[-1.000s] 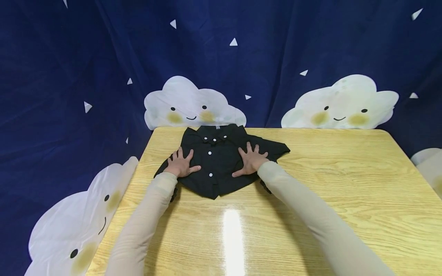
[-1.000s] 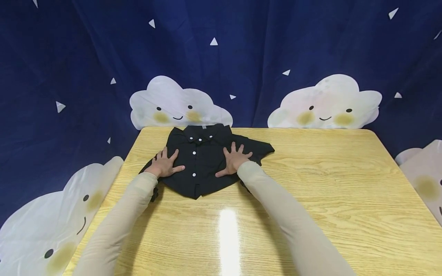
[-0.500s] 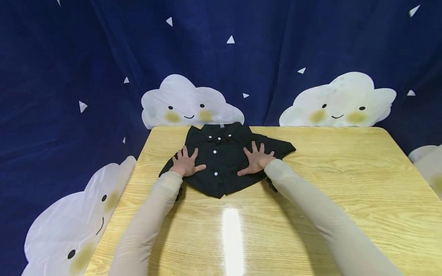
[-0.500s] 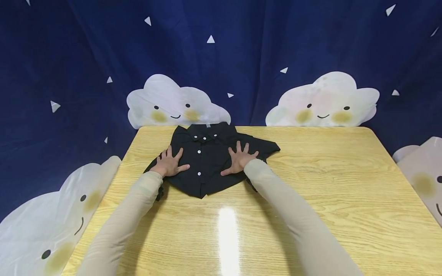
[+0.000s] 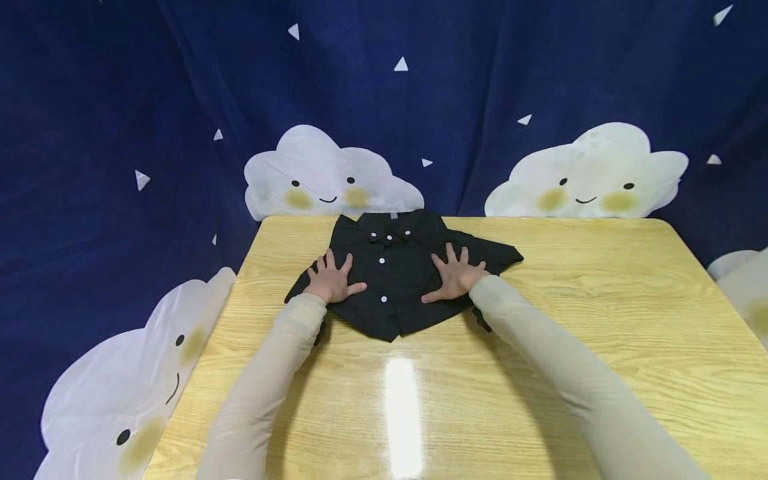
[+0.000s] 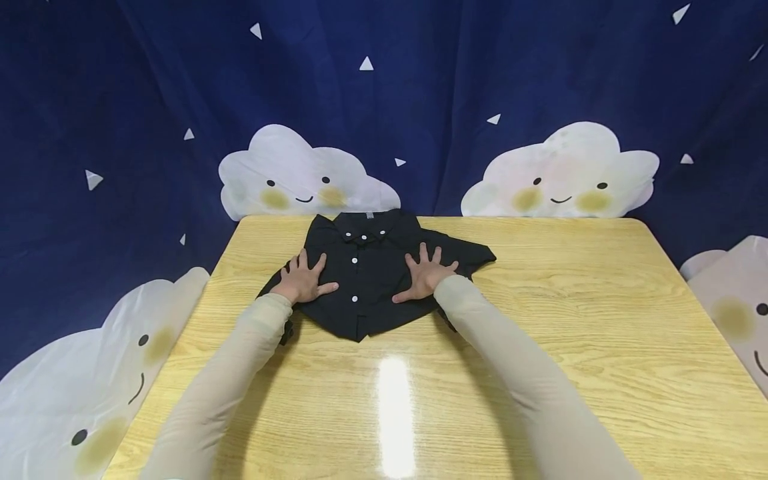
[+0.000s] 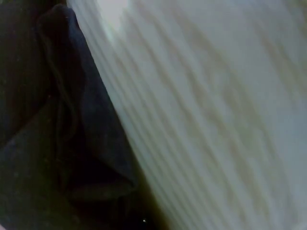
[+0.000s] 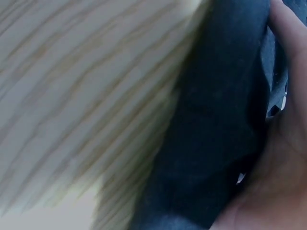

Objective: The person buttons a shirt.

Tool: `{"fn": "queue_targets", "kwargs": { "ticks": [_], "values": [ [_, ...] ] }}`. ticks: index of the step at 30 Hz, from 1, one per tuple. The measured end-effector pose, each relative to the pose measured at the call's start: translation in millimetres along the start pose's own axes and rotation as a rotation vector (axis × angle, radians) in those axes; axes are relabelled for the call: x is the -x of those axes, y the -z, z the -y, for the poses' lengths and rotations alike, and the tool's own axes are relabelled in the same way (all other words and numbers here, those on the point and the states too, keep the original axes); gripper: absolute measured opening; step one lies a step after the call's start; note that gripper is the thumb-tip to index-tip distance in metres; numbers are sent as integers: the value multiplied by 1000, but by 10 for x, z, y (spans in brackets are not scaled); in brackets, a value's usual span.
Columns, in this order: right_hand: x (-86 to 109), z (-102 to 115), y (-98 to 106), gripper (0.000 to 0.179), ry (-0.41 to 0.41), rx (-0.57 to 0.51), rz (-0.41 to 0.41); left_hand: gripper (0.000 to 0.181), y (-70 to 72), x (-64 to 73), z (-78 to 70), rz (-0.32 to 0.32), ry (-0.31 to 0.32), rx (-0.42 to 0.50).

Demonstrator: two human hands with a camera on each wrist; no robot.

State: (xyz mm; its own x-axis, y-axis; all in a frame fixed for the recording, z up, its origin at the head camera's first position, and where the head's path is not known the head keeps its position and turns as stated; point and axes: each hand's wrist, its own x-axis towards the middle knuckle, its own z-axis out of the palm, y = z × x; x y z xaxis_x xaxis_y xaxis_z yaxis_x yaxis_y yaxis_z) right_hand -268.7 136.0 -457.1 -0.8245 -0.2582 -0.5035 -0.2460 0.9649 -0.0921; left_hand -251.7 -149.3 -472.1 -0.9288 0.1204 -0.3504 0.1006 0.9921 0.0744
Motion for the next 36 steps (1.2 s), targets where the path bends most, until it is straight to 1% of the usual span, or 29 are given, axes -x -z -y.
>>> {"fn": "queue_targets", "kwargs": {
  "ticks": [5,12,21,30,36],
  "values": [
    [34,-56,-6,115,11,-14,1,84,-3,-1,-55,-5,-2,-4],
    [45,-150,-37,117,11,-5,-1,84,-1,2,-154,-5,-7,-14],
    [102,-280,-39,117,0,6,-7,84,-5,-48,-282,-15,-22,-23],
    [161,-395,-45,117,2,10,0,84,-25,-44,-435,-19,-10,-25],
    [186,-483,-53,116,0,23,-3,84,-17,-47,-517,-18,-24,-35]
  ]
}}
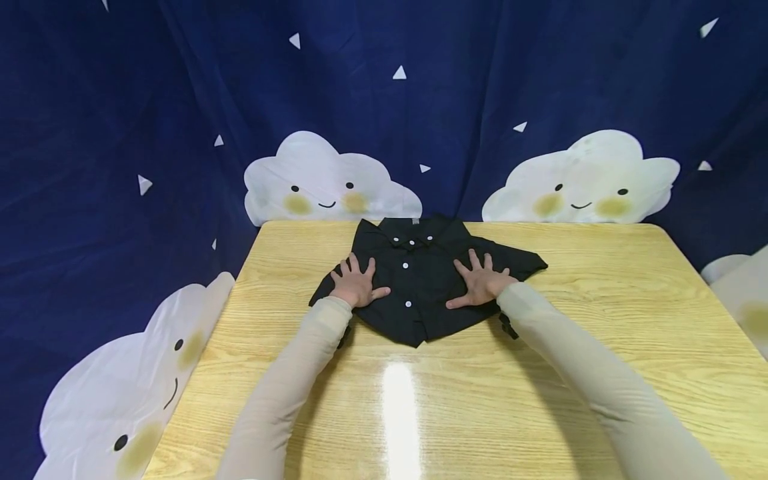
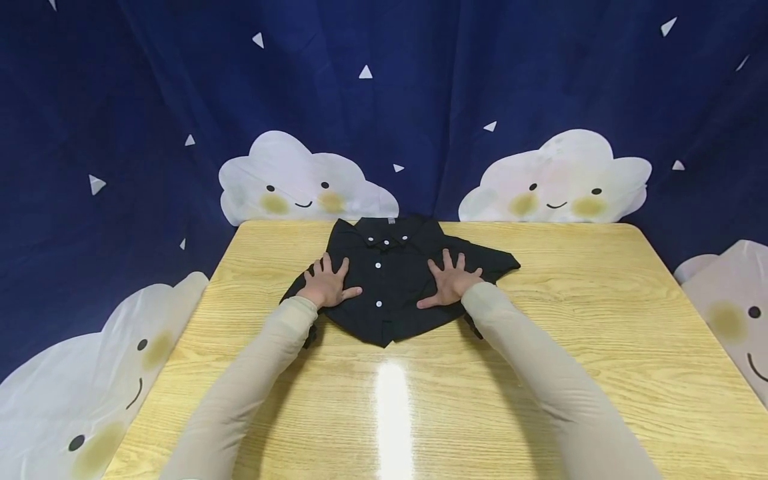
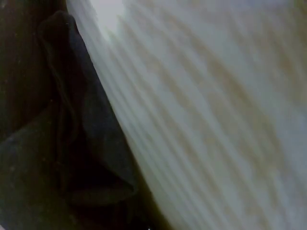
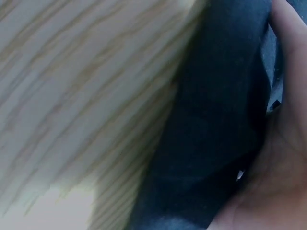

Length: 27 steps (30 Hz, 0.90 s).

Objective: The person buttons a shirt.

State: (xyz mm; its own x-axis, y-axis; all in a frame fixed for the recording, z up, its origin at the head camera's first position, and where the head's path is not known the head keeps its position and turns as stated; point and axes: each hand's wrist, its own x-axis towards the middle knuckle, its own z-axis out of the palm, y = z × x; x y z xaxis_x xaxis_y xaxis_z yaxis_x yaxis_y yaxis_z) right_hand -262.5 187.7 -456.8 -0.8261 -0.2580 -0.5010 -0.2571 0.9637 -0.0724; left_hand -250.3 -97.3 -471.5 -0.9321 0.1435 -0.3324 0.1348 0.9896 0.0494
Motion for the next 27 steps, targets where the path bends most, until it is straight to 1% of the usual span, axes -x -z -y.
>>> {"fn": "queue_targets", "kwargs": {
  "ticks": [17,27],
  "values": [
    [68,-163,-14,117,-12,4,-14,85,12,-17,-195,-6,-7,-14],
    [61,-262,-53,120,-17,-1,-22,85,-21,-57,-280,2,-4,-14]
  ]
}}
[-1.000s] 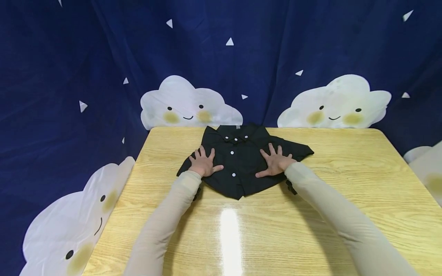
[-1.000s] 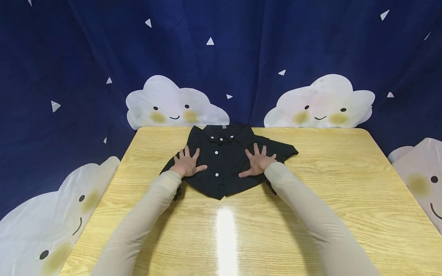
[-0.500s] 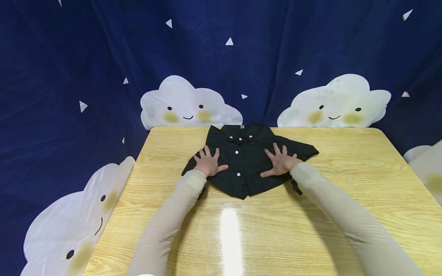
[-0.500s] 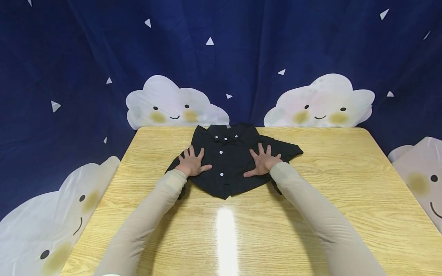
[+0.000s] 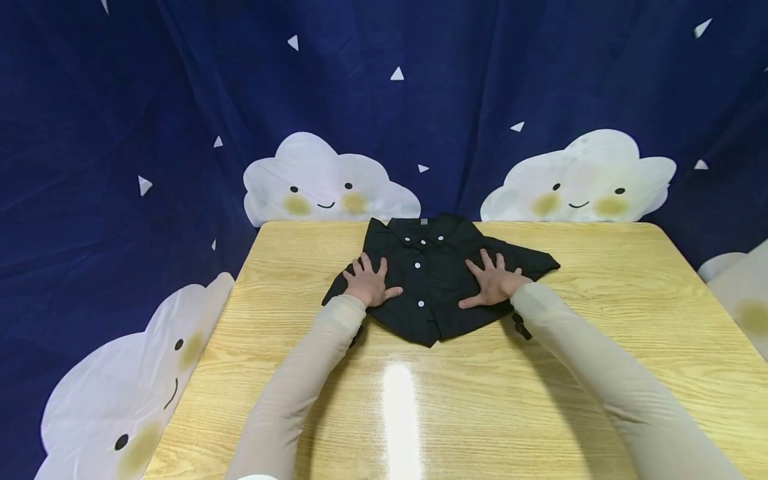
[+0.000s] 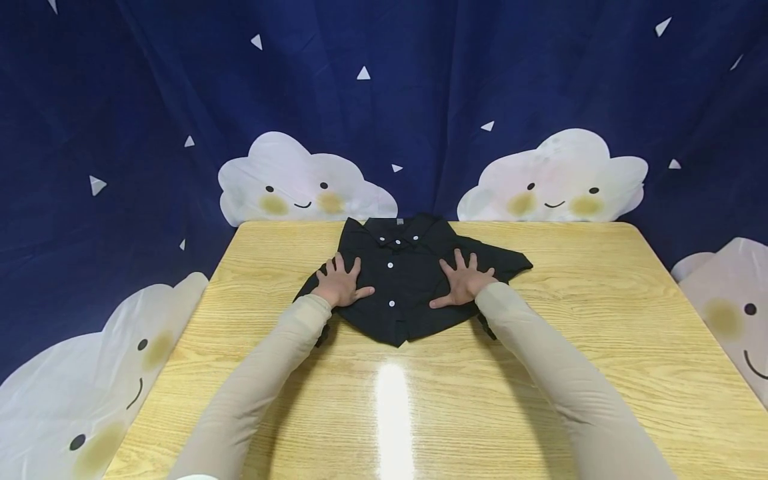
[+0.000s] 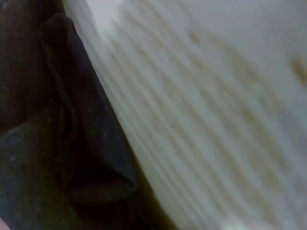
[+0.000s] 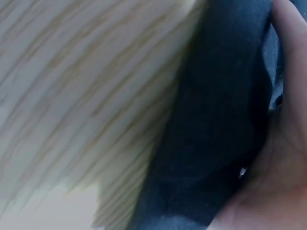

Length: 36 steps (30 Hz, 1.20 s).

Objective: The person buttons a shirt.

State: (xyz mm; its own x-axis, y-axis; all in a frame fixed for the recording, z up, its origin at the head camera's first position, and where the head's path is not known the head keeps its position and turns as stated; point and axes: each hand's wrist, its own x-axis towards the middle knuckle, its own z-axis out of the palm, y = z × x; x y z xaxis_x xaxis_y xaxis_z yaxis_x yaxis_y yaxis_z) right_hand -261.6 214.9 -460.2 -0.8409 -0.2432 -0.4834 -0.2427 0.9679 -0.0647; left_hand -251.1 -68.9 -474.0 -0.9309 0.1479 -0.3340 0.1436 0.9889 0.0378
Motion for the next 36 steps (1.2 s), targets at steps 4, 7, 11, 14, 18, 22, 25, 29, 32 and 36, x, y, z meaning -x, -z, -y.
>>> {"fn": "queue_targets", "kwargs": {
  "ticks": [4,7,11,14,18,22,25,29,32,36],
  "values": [
    [9,-36,-14,121,-1,1,0,85,-10,-6,-35,-2,3,-5],
    [23,-70,-24,122,6,-2,-4,85,-14,-7,-65,-3,4,-13],
    [48,-108,-29,122,10,-7,-5,86,-9,1,-107,-1,4,-20],
    [70,-123,-21,122,4,-10,-8,86,-1,5,-131,-9,1,-22],
    [89,-141,-20,122,-2,-14,-8,85,11,18,-161,-11,-3,-20],
    [103,-152,-16,121,-2,-15,0,85,17,36,-186,-6,-1,-20],
    [116,-146,5,121,-4,-7,9,85,22,52,-203,-8,1,-28],
    [137,-125,55,122,-12,16,21,84,12,64,-235,-5,-6,-36],
    [153,-112,85,123,-22,33,33,85,-2,76,-265,4,-15,-35],
    [181,-113,108,124,-46,36,47,85,-21,95,-309,1,-23,-44]
  ]
}}
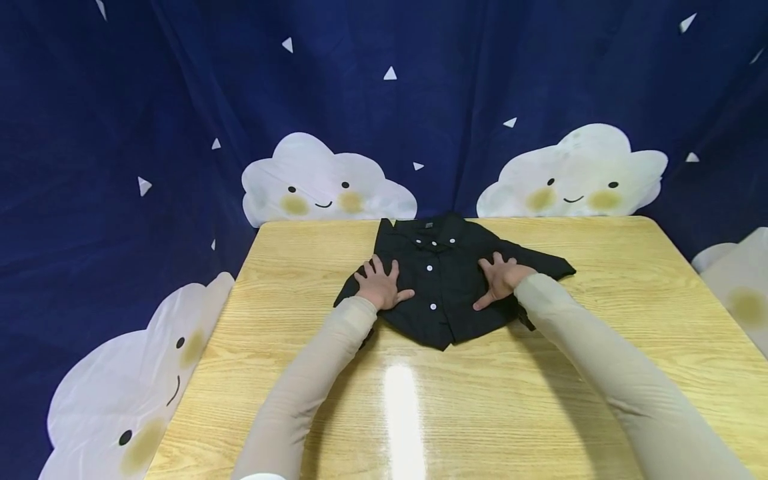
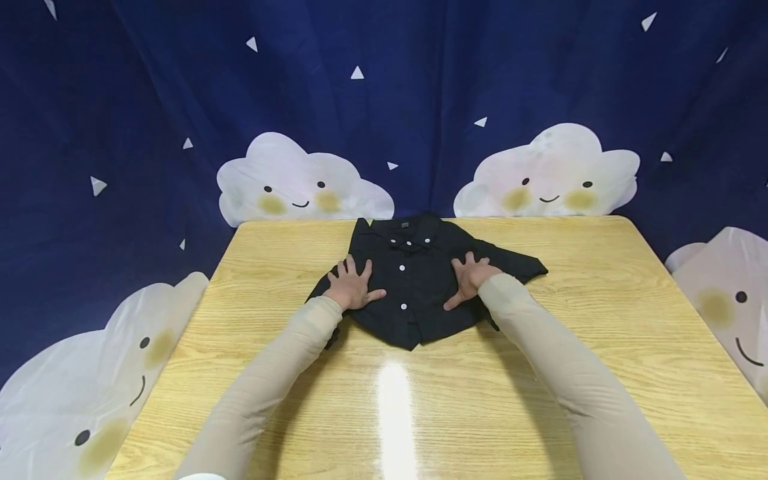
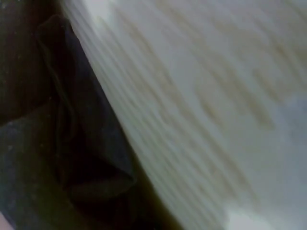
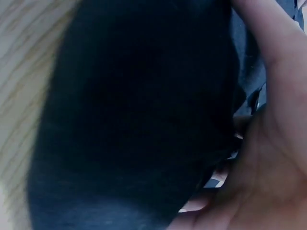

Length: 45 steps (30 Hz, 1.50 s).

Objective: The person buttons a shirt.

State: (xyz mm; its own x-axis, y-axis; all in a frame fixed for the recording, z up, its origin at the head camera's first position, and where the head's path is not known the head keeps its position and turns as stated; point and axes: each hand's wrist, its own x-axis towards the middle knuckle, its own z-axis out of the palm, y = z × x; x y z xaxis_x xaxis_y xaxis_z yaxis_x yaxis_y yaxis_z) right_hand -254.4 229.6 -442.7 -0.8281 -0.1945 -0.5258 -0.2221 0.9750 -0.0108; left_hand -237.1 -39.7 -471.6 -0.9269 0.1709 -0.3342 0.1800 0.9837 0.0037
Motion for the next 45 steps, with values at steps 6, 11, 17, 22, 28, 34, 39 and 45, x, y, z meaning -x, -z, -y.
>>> {"fn": "queue_targets", "kwargs": {
  "ticks": [6,11,17,22,28,34,39,45],
  "values": [
    [59,-11,49,124,-41,-19,7,84,-6,-1,-76,-11,-23,-19],
    [105,-25,79,127,-66,-42,18,85,17,-24,-131,-17,-51,-12],
    [120,-94,73,125,-64,-82,-17,85,90,-96,-70,-24,-77,57],
    [105,-151,47,121,-54,-89,-42,78,176,-121,126,-82,-40,270],
    [80,-236,3,113,-31,-77,-45,67,188,-123,379,-121,44,549],
    [63,-329,-28,114,19,-65,-103,64,198,-148,481,11,14,859],
    [76,-361,-96,118,52,-105,-125,70,181,-145,461,114,-6,1022],
    [118,-372,-104,112,65,-110,-116,64,214,-126,383,137,-39,1023]
  ]
}}
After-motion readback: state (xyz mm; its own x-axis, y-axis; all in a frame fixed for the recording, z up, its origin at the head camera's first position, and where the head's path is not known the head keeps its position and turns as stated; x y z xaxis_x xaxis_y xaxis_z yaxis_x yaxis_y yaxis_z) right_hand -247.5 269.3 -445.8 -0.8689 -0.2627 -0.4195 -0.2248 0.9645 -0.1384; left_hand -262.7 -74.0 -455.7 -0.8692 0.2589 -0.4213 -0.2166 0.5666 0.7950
